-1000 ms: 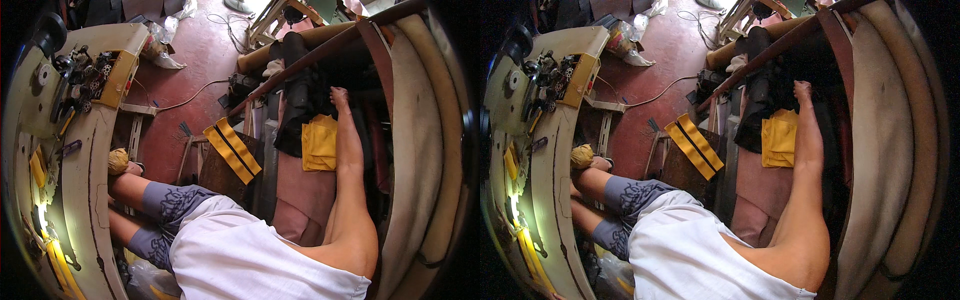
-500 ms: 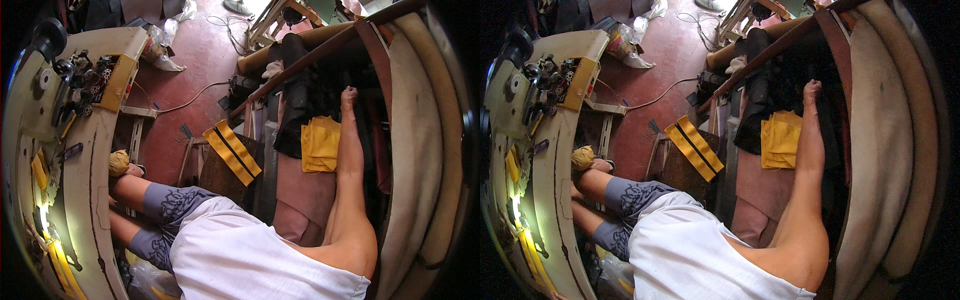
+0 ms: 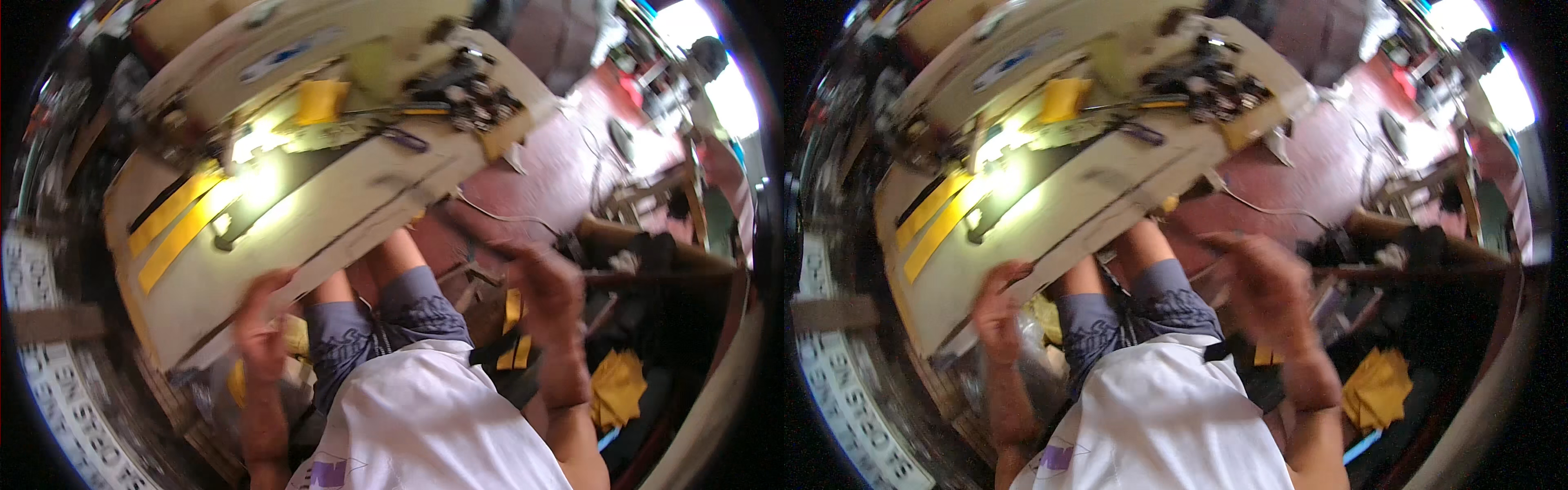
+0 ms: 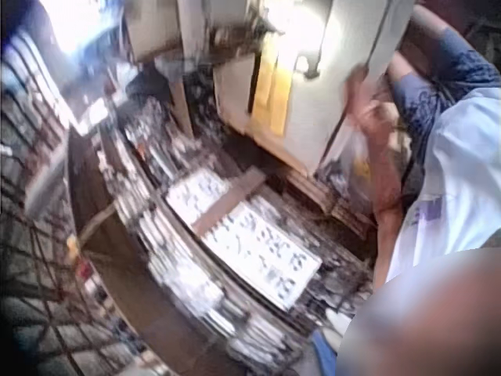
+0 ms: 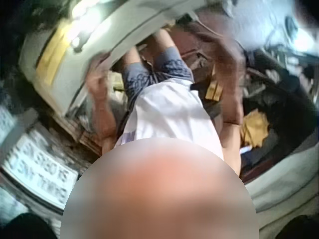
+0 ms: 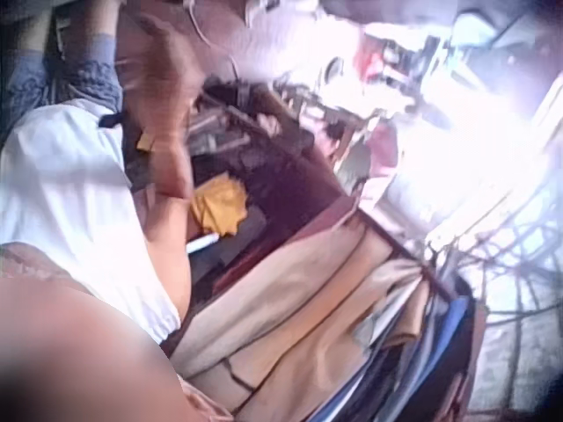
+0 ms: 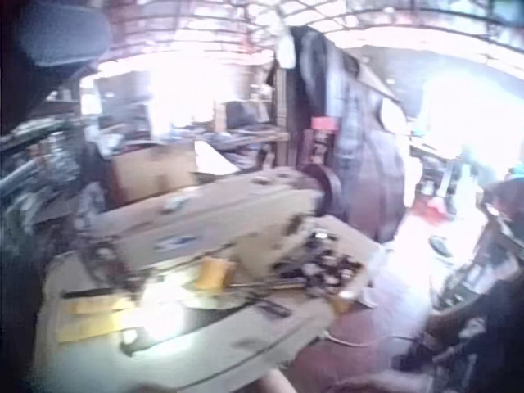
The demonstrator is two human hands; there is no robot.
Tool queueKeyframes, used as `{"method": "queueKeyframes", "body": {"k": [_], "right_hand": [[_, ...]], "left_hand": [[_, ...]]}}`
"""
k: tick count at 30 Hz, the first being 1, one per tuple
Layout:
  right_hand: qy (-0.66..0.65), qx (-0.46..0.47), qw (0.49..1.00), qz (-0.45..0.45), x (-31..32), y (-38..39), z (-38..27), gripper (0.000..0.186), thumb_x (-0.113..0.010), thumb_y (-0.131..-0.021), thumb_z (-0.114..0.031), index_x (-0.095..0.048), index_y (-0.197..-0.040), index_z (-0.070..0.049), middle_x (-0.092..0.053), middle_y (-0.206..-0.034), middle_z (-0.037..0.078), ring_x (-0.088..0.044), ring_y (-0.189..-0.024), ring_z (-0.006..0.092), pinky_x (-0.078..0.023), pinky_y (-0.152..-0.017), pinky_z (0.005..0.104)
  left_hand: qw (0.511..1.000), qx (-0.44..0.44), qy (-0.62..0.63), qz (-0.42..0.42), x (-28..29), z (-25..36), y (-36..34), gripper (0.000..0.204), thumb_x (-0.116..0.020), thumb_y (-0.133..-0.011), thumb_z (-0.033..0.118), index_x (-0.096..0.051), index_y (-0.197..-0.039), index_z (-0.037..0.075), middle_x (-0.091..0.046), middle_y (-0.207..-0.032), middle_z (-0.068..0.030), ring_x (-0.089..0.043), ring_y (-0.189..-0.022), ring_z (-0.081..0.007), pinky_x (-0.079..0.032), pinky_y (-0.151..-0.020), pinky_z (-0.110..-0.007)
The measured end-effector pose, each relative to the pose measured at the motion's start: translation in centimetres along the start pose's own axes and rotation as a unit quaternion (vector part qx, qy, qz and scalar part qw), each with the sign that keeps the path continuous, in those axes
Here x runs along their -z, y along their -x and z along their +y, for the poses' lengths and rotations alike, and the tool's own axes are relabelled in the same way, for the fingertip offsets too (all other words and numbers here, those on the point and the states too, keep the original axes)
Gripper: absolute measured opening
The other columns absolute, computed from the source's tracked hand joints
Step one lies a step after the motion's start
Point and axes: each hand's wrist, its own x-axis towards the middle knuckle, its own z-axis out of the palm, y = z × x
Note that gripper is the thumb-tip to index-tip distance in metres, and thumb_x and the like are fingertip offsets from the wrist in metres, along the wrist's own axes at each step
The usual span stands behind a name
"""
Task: Sewing a zipper onto yellow fabric using an industrial sewing machine.
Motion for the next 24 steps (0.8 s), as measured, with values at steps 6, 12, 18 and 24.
{"method": "queueKeyframes", "body": {"k": [6,12,18,24], "right_hand": [[-0.07,0.307,0.932,-0.181,-18.1,0.3,-5.3,0.053,-0.07,-0.083,-0.008,-0.055,-0.132,0.005,-0.062,-0.106,0.016,-0.067,-0.089,0.0326,-0.058,-0.078,0.0398],[-0.079,0.367,0.895,-0.242,-19.7,-1.5,-5.8,0.058,-0.073,-0.085,-0.017,-0.053,-0.138,-0.001,-0.057,-0.126,0.019,-0.058,-0.112,0.0335,-0.05,-0.094,0.0427],[-0.003,0.287,0.953,-0.092,-17.8,-6.4,-0.8,0.031,-0.075,-0.08,0.003,-0.071,-0.11,-0.003,-0.068,-0.103,0.014,-0.068,-0.092,0.0313,-0.056,-0.078,0.039],[0.087,0.354,0.929,-0.057,-17.6,-12.4,2.3,0.028,-0.073,-0.078,0.002,-0.07,-0.105,-0.004,-0.066,-0.101,0.01,-0.066,-0.088,0.0299,-0.056,-0.074,0.0402]], "left_hand": [[0.941,0.149,0.289,0.094,-1.6,6.8,-0.8,0.055,-0.045,-0.109,0.033,-0.037,-0.146,-0.007,-0.065,-0.124,-0.0205,-0.064,-0.111,-0.0243,-0.049,-0.101,-0.04],[0.889,0.115,-0.157,0.414,11.4,8.1,-1.8,0.036,-0.047,-0.109,0.031,-0.057,-0.133,0.005,-0.051,-0.079,0.0035,-0.046,-0.063,-0.0041,-0.034,-0.053,-0.019],[0.774,-0.118,-0.622,0.02,12.0,1.8,-7.0,0.049,-0.061,-0.088,0.004,-0.062,-0.136,0.013,-0.063,-0.1,-0.0113,-0.063,-0.079,-0.0248,-0.054,-0.072,-0.036],[0.835,-0.147,-0.529,-0.045,8.1,-5.9,-11.8,0.044,-0.065,-0.084,0.01,-0.067,-0.127,0.016,-0.061,-0.114,-0.0141,-0.064,-0.106,-0.0293,-0.055,-0.089,-0.041]]}}
